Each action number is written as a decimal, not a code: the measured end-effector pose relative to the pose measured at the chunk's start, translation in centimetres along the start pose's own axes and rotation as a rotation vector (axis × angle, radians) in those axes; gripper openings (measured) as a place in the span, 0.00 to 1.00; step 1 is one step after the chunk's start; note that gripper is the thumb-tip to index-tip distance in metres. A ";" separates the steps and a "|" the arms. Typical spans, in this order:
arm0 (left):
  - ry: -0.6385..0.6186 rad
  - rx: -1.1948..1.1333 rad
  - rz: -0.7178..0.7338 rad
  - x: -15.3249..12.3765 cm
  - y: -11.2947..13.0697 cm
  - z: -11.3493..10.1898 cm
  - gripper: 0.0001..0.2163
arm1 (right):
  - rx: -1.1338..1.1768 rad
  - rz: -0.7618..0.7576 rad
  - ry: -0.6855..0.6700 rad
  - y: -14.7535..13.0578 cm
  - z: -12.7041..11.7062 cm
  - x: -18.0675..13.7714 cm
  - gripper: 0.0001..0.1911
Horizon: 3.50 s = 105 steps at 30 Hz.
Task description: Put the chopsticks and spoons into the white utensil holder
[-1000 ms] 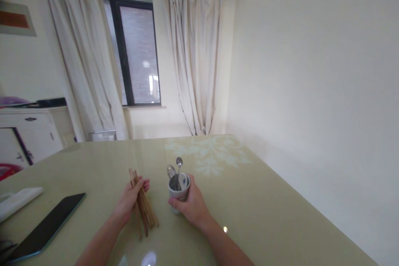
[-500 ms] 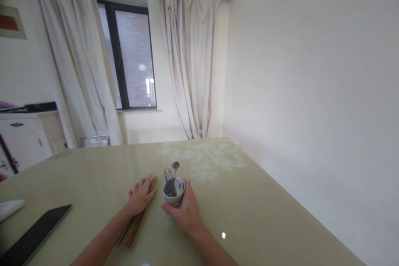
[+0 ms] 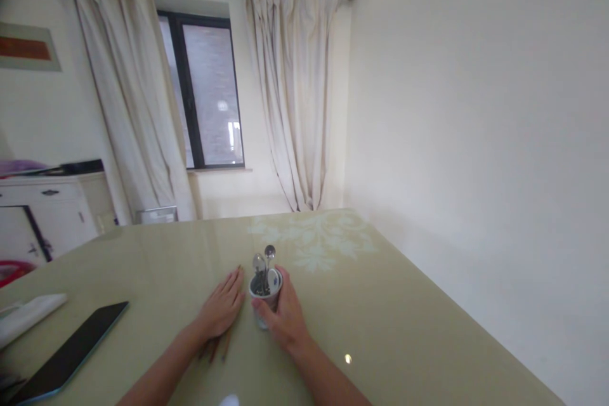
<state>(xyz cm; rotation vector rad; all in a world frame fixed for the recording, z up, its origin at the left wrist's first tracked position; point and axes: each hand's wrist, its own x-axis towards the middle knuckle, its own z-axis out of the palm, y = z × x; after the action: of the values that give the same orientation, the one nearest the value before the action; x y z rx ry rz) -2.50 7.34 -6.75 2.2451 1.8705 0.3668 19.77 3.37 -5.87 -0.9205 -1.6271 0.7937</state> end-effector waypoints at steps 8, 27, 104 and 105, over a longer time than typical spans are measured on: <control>0.311 -0.577 0.009 0.2 2.1 -4.0 0.29 | -0.040 -0.012 -0.010 -0.8 -0.4 0.2 0.50; 0.821 -0.996 -0.230 0.3 1.7 -8.1 0.17 | -0.085 -0.065 0.015 -0.6 -0.7 0.2 0.43; 0.698 -0.307 -0.034 -3.6 2.4 -5.3 0.21 | -0.013 -0.198 0.216 -5.4 -0.2 0.5 0.24; 0.662 -0.293 -0.158 -3.1 1.0 -5.7 0.21 | -0.043 -0.189 0.175 -4.8 -0.3 0.8 0.29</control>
<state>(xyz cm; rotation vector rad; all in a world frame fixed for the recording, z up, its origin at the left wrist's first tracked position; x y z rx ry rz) -3.88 4.03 -1.23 1.8923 2.0719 1.3902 19.12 1.79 -1.34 -0.8280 -1.5548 0.5354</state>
